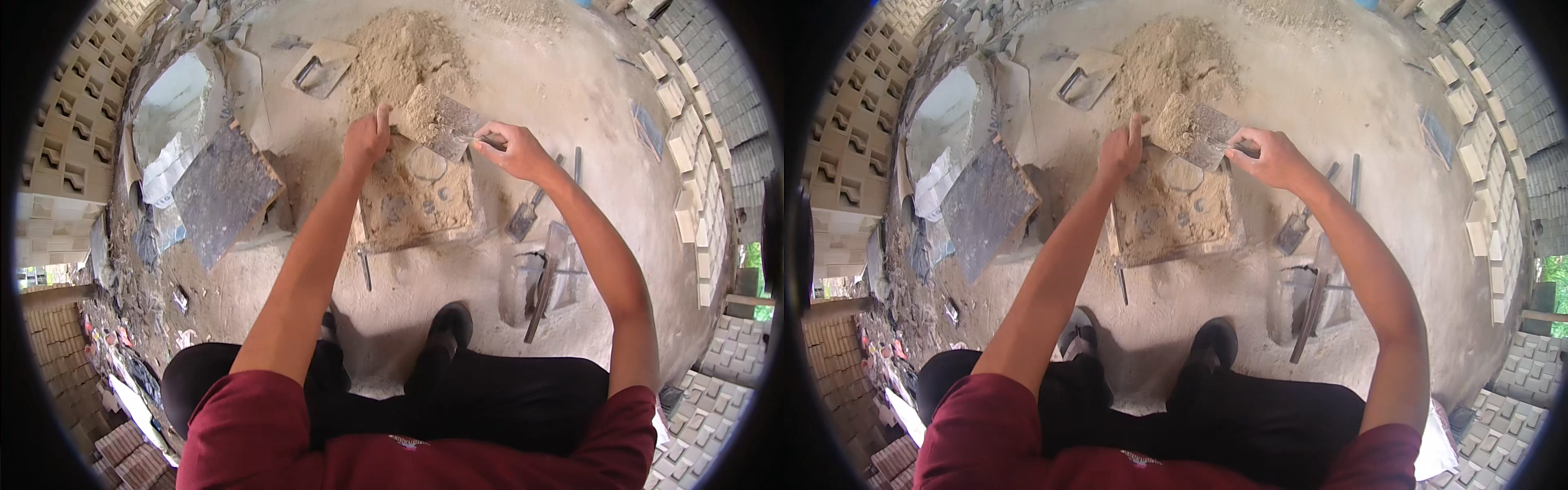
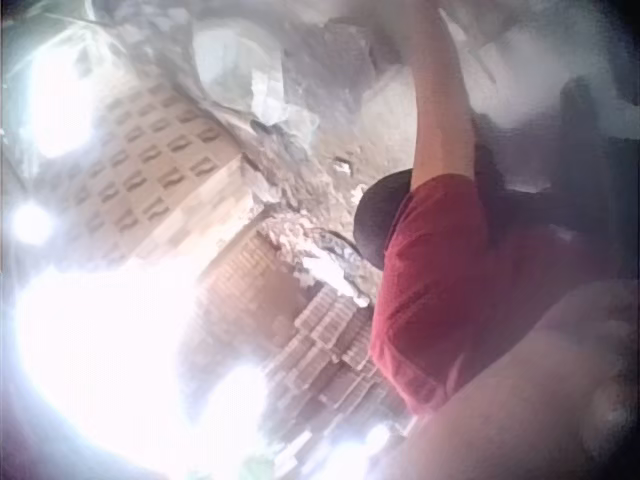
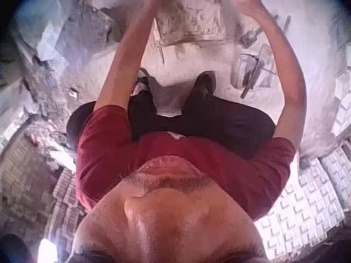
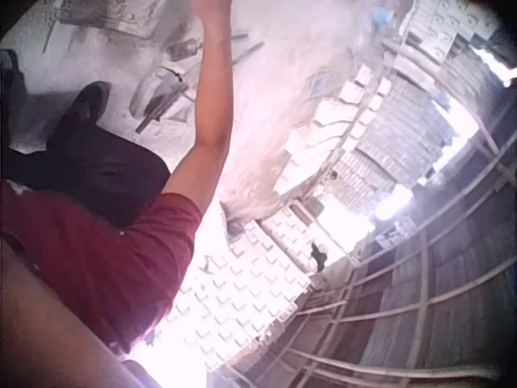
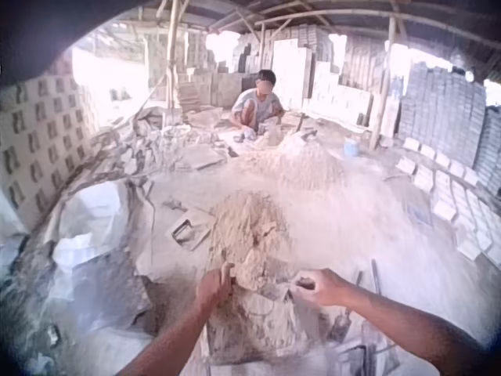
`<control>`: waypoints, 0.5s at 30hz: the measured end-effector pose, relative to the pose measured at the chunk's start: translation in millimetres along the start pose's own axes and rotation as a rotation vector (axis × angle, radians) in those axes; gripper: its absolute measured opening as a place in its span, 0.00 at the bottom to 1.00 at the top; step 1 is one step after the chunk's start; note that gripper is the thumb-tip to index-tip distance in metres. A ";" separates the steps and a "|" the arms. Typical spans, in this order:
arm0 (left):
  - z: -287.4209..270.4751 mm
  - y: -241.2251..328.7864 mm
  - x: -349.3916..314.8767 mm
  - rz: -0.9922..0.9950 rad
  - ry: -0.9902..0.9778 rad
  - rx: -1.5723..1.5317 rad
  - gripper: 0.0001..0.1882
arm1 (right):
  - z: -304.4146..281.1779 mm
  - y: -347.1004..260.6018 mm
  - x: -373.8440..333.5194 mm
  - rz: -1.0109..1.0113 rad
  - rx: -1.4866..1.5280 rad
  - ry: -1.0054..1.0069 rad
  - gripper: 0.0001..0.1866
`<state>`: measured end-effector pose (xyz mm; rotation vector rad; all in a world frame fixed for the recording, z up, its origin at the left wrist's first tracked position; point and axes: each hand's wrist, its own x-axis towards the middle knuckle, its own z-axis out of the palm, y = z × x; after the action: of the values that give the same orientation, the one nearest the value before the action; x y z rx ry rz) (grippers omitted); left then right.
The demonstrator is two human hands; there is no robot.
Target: The person uses a trowel to scrape and level sand or a similar material within a small rectangular mold, using a metal tube to pack the material down around circular inserts.
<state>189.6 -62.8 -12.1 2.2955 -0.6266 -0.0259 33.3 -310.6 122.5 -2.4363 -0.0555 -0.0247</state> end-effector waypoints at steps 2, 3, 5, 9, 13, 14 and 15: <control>-0.5 21.9 -6.0 -0.029 -0.063 -0.180 0.28 | -6.6 -9.3 -16.4 0.049 -0.041 -0.066 0.15; 3.4 26.0 -13.2 -0.033 -0.068 -0.180 0.28 | -8.0 -16.3 -20.2 0.074 -0.079 -0.127 0.16; 11.1 26.7 -24.2 0.230 0.167 -0.253 0.29 | -4.4 -24.5 -23.9 0.068 -0.101 -0.133 0.16; 3.7 18.5 -28.4 -0.027 0.111 -0.626 0.30 | -2.6 -44.5 -29.4 0.090 -0.176 -0.189 0.15; 1.6 20.8 -39.7 0.210 -0.074 -0.407 0.29 | -4.9 -49.8 -40.4 0.089 -0.185 -0.184 0.15; 3.8 19.7 -44.4 0.295 -0.071 -0.295 0.28 | -4.8 -50.4 -42.3 0.083 -0.186 -0.187 0.15; 6.0 18.7 -47.3 0.298 -0.073 -0.297 0.28 | -4.9 -50.8 -44.5 0.078 -0.187 -0.190 0.15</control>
<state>138.7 -57.0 -11.6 1.9051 -0.9315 -0.0567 -13.6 -276.6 157.7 -2.6189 -0.0449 0.2468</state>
